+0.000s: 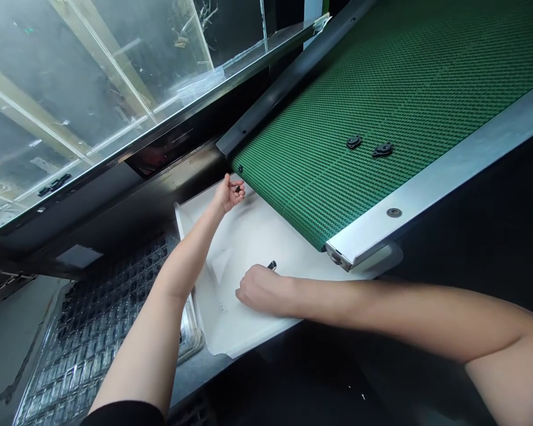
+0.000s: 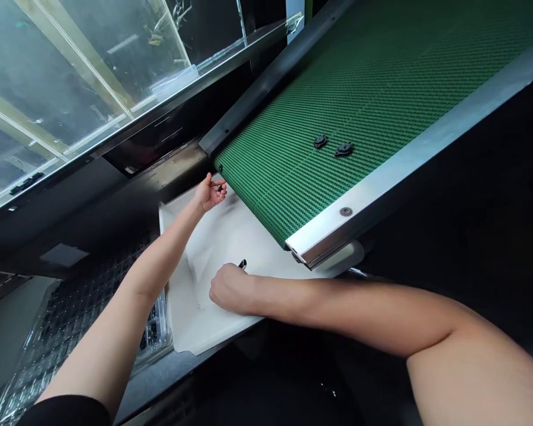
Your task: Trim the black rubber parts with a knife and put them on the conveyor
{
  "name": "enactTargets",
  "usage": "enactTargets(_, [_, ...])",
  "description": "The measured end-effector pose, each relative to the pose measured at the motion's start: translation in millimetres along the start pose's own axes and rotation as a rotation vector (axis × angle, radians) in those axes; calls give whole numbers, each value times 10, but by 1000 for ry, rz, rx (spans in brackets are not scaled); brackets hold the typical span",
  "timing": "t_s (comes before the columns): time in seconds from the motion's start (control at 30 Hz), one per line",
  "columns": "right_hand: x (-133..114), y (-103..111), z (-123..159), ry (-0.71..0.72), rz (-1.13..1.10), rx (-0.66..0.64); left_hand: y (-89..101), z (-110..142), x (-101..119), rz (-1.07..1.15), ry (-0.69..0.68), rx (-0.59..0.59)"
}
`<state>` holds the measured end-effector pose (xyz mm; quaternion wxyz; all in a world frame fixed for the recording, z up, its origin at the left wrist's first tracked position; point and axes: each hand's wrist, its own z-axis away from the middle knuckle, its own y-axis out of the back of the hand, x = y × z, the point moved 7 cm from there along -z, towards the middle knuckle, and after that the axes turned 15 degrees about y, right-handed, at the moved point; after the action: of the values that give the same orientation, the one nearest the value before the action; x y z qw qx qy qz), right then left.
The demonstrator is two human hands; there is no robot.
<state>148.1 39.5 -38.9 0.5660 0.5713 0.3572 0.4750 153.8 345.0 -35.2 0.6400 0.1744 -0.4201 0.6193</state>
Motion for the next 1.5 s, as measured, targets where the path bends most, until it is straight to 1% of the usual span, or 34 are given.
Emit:
enactTargets(0.07, [-1, 7, 0, 8, -5, -17, -79, -42, 4, 15, 13, -28])
enactTargets(0.17, [-7, 13, 10, 21, -12, -43, -133, -73, -10, 30, 23, -51])
enactTargets(0.37, [-16, 35, 44, 15, -7, -50, -124, -106, -92, 43, 43, -78])
enactTargets(0.63, [9, 72, 28, 14, -23, -104, -155, -178, -80, 57, 40, -124])
enactTargets(0.8, [3, 87, 65, 13, -15, -124, -137, -210, -95, 72, 37, -130])
enactTargets(1.07, [1, 157, 120, 0, 5, -112, -87, -215, -101, 63, 28, -129])
enactTargets(1.27, [-5, 97, 119, -8, 12, -93, -4, -195, -53, 44, 4, -111])
enactTargets(1.5, [-17, 44, 115, -2, 37, -98, 19, -196, -36, 11, -5, -87])
